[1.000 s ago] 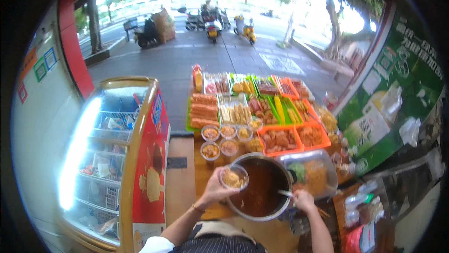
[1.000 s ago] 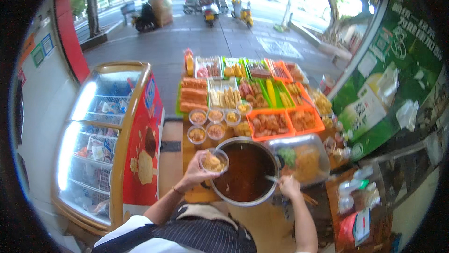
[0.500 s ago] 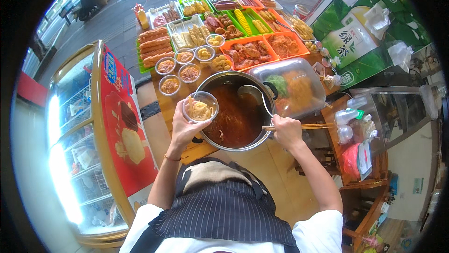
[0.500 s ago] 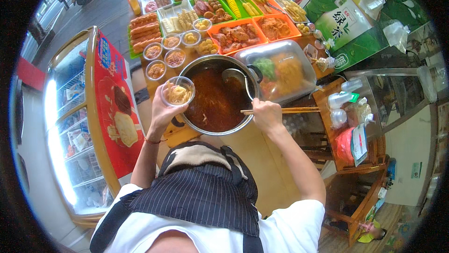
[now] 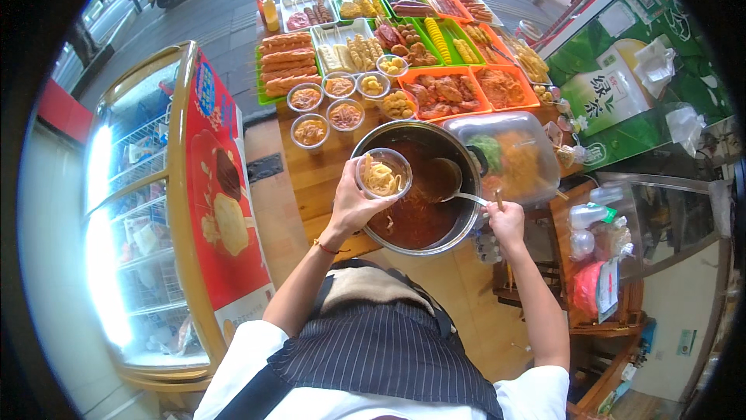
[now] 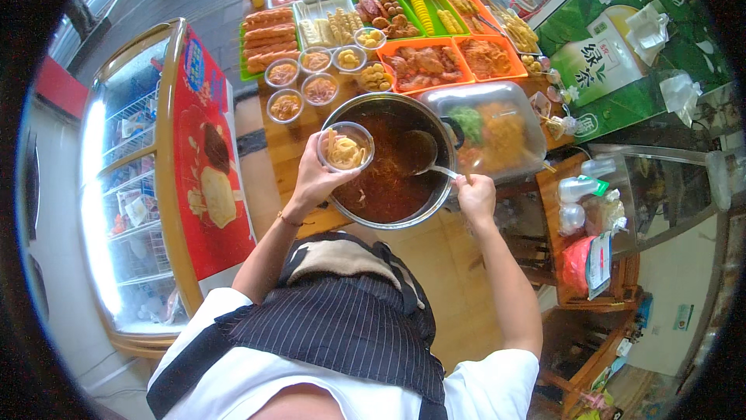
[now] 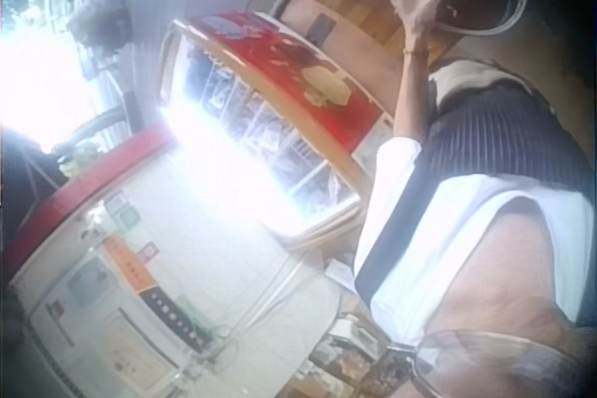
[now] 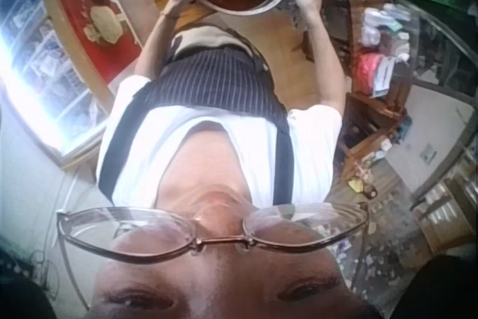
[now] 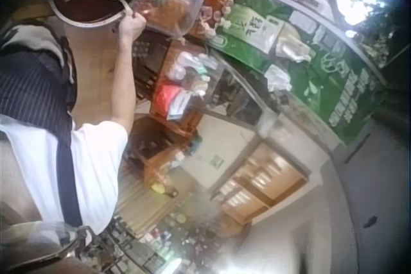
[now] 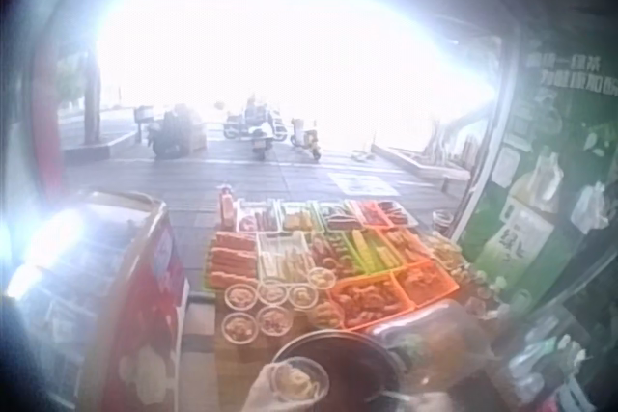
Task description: The person uses chopsticks to transfer noodles from a pot of broth into a small plastic cup, then ladles broth over the noodles. They repeat this process for a second cup and place both cups on the counter. The person then retrieves two small plastic containers of yellow balls from a display case and places them on the counter.
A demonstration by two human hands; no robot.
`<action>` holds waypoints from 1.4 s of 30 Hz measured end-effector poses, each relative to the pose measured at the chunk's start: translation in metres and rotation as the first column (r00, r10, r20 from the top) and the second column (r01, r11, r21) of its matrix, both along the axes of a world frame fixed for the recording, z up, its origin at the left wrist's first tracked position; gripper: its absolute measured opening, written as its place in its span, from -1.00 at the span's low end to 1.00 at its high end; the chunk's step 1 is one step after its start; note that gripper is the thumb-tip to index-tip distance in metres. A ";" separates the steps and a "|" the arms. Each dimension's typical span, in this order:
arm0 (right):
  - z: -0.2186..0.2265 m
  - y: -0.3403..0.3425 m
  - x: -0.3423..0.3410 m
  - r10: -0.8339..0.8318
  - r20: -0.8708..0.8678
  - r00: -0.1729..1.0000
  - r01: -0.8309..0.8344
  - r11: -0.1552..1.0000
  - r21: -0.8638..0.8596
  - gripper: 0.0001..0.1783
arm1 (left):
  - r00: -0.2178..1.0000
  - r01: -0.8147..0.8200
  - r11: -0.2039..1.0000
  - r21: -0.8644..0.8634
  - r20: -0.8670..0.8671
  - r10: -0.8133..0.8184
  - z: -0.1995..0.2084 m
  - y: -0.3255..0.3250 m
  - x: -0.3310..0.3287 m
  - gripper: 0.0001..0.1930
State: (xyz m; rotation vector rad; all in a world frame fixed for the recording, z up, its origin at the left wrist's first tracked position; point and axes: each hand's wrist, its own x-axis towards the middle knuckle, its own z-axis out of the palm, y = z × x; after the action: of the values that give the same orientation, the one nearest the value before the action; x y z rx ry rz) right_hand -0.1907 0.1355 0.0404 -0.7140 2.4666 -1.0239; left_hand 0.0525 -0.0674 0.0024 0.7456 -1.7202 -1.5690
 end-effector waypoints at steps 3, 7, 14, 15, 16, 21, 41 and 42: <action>0.015 0.012 -0.001 -0.093 0.257 0.962 0.115 0.991 -0.071 -0.74 | 1.000 -0.031 0.999 -0.018 -0.006 0.031 -0.009 -0.004 -0.007 -0.16; 0.038 0.022 0.008 -0.121 0.339 0.933 0.160 0.983 -0.090 -0.77 | 0.999 -0.014 1.000 0.017 -0.047 0.015 -0.018 -0.006 -0.013 -0.16; 0.090 0.037 0.026 -0.095 0.365 0.926 0.152 0.980 -0.131 -0.76 | 0.996 0.008 1.000 -0.018 -0.088 -0.009 -0.036 -0.010 -0.023 -0.17; 0.097 0.038 0.029 -0.088 0.356 0.930 0.146 0.979 -0.140 -0.75 | 0.996 0.004 1.000 -0.014 -0.091 -0.005 -0.038 -0.009 -0.025 -0.17; 0.104 0.038 0.031 -0.115 0.357 0.927 0.171 0.977 -0.130 -0.75 | 0.996 0.004 1.000 -0.006 -0.087 -0.005 -0.039 -0.008 -0.027 -0.17; 0.139 0.040 0.045 -0.079 0.341 0.937 0.164 0.960 -0.228 -0.76 | 0.998 0.032 0.999 -0.021 -0.051 -0.033 -0.035 -0.003 -0.033 -0.19; 0.143 0.023 0.091 0.047 -0.072 0.996 -0.061 0.975 -0.214 -0.80 | 0.981 0.166 0.986 -0.012 -0.096 -0.166 -0.004 0.008 -0.049 -0.23; 0.140 0.021 0.093 0.068 -0.145 0.987 -0.099 0.971 -0.217 -0.81 | 0.980 0.170 0.985 -0.005 -0.106 -0.170 -0.004 0.008 -0.049 -0.23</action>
State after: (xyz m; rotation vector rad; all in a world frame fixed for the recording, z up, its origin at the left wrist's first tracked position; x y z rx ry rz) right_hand -0.0977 0.1569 0.1799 -0.9804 2.4334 -1.2726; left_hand 0.0040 -0.0593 -0.0016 0.5185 -1.7406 -1.6958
